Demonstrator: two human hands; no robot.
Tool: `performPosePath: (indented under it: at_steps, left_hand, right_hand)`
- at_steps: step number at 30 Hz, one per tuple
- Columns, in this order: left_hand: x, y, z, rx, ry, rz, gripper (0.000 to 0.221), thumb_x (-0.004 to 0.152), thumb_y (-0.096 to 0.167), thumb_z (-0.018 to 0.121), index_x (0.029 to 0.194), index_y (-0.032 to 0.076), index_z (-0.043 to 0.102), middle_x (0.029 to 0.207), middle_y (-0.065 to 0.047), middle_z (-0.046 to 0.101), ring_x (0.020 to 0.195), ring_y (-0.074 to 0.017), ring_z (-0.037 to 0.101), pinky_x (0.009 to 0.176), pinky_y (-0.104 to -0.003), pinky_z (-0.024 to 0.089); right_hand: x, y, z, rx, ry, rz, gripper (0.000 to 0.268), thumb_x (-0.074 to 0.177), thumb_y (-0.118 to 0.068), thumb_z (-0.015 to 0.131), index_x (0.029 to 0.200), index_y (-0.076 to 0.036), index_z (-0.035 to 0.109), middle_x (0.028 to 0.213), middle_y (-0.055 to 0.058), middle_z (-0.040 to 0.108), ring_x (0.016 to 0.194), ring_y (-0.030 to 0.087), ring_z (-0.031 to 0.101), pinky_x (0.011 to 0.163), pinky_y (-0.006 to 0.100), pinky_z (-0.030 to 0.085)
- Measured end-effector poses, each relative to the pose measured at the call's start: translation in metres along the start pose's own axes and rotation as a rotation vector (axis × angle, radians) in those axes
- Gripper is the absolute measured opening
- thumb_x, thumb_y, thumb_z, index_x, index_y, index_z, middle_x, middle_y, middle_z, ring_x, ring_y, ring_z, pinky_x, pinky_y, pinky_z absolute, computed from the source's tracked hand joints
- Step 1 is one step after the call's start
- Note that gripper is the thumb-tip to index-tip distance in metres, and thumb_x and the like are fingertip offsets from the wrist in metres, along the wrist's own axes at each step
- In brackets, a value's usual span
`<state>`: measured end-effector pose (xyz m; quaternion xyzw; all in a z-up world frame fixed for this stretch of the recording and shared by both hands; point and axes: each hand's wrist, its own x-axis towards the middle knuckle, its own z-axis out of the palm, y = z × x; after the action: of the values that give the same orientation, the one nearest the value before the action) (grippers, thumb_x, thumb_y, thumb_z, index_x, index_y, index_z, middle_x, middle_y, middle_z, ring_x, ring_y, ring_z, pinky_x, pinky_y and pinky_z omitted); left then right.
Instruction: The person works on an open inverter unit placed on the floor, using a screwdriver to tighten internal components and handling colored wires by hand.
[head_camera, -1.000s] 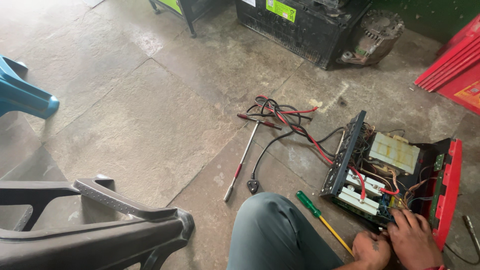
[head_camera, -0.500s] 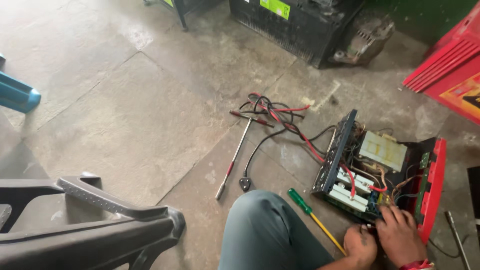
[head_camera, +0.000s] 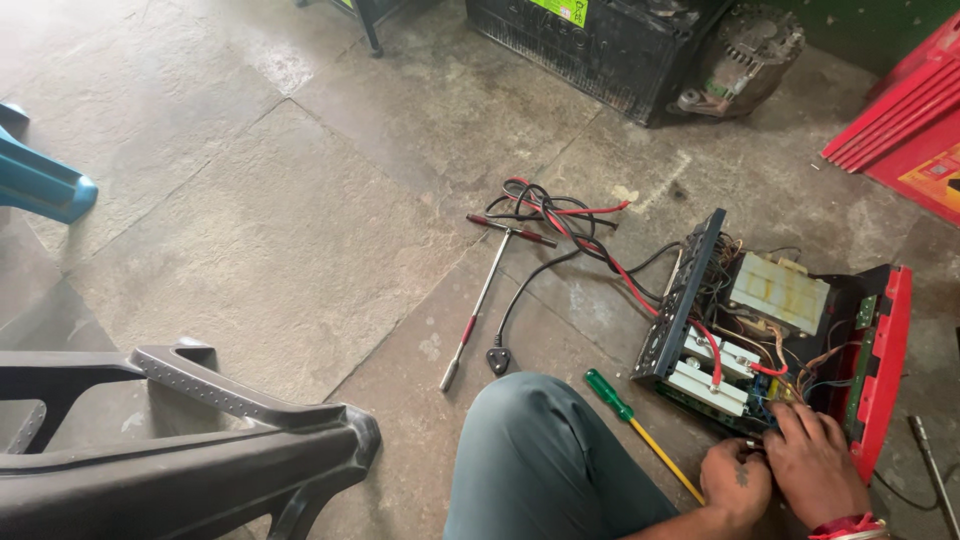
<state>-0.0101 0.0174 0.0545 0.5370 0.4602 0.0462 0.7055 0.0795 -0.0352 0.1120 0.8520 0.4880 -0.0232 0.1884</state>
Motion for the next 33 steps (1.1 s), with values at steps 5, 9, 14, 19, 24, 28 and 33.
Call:
performPosePath:
  at_steps: [5, 9, 14, 19, 24, 28, 33]
  left_hand:
    - [-0.002, 0.004, -0.002, -0.039, -0.003, -0.013, 0.027, 0.092, 0.023, 0.063, 0.111, 0.010, 0.076, 0.103, -0.014, 0.076, 0.101, -0.0296, 0.074, 0.093, -0.038, 0.056]
    - [0.000, 0.000, -0.002, -0.009, 0.016, 0.050, 0.027, 0.092, 0.023, 0.062, 0.111, 0.010, 0.076, 0.103, -0.016, 0.075, 0.100, -0.0320, 0.073, 0.092, -0.039, 0.055]
    - [0.005, -0.009, -0.003, 0.032, 0.023, 0.073, 0.027, 0.094, 0.023, 0.062, 0.112, 0.011, 0.077, 0.103, -0.019, 0.073, 0.102, -0.0362, 0.070, 0.092, -0.042, 0.054]
    - [0.021, -0.040, 0.016, -0.078, 0.014, 0.103, 0.022, 0.098, 0.022, 0.062, 0.110, 0.009, 0.075, 0.095, -0.015, 0.070, 0.088, -0.0288, 0.066, 0.080, -0.038, 0.052]
    - [0.044, -0.064, 0.031, -0.784, -0.291, 0.187, 0.012, 0.101, 0.013, 0.060, 0.105, 0.006, 0.070, 0.079, 0.000, 0.063, 0.062, -0.0106, 0.057, 0.054, -0.026, 0.048]
    - [0.035, -0.044, 0.024, -0.731, -0.278, -0.025, 0.022, 0.097, 0.023, 0.070, 0.111, 0.007, 0.077, 0.076, 0.001, 0.068, 0.060, -0.0060, 0.059, 0.053, -0.023, 0.049]
    - [0.010, -0.004, 0.006, -0.813, -0.306, -0.050, 0.024, 0.095, 0.018, 0.069, 0.113, 0.004, 0.075, 0.082, 0.001, 0.072, 0.063, -0.0065, 0.062, 0.055, -0.022, 0.048]
  right_hand:
    - [-0.001, -0.002, -0.002, -0.033, 0.004, -0.004, 0.028, 0.084, -0.022, 0.056, 0.108, -0.017, 0.069, 0.145, 0.001, 0.052, 0.139, 0.020, 0.043, 0.119, 0.040, 0.036]
    - [-0.002, -0.002, -0.004, -0.047, 0.052, -0.018, 0.029, 0.082, -0.021, 0.057, 0.108, -0.016, 0.069, 0.144, 0.002, 0.054, 0.137, 0.021, 0.045, 0.118, 0.040, 0.037]
    - [-0.001, -0.002, -0.002, 0.022, 0.147, -0.014, 0.025, 0.080, -0.021, 0.058, 0.102, -0.016, 0.069, 0.140, 0.003, 0.058, 0.136, 0.023, 0.049, 0.117, 0.042, 0.039]
    - [-0.007, -0.001, 0.001, 0.181, 0.296, -0.014, 0.020, 0.080, -0.016, 0.061, 0.097, -0.010, 0.070, 0.127, 0.009, 0.063, 0.126, 0.028, 0.057, 0.111, 0.045, 0.044]
    - [-0.007, 0.010, 0.005, 0.536, 0.497, 0.012, 0.015, 0.085, -0.008, 0.062, 0.097, -0.003, 0.069, 0.117, 0.017, 0.064, 0.114, 0.038, 0.062, 0.101, 0.046, 0.050]
    - [-0.020, 0.015, 0.001, 0.800, 0.535, 0.128, 0.012, 0.087, -0.007, 0.068, 0.098, -0.002, 0.068, 0.114, 0.016, 0.066, 0.108, 0.036, 0.065, 0.094, 0.042, 0.053]
    - [-0.027, 0.014, -0.030, 0.943, 0.476, 0.215, 0.012, 0.092, -0.011, 0.069, 0.100, -0.003, 0.069, 0.099, 0.013, 0.069, 0.093, 0.032, 0.069, 0.080, 0.038, 0.056]
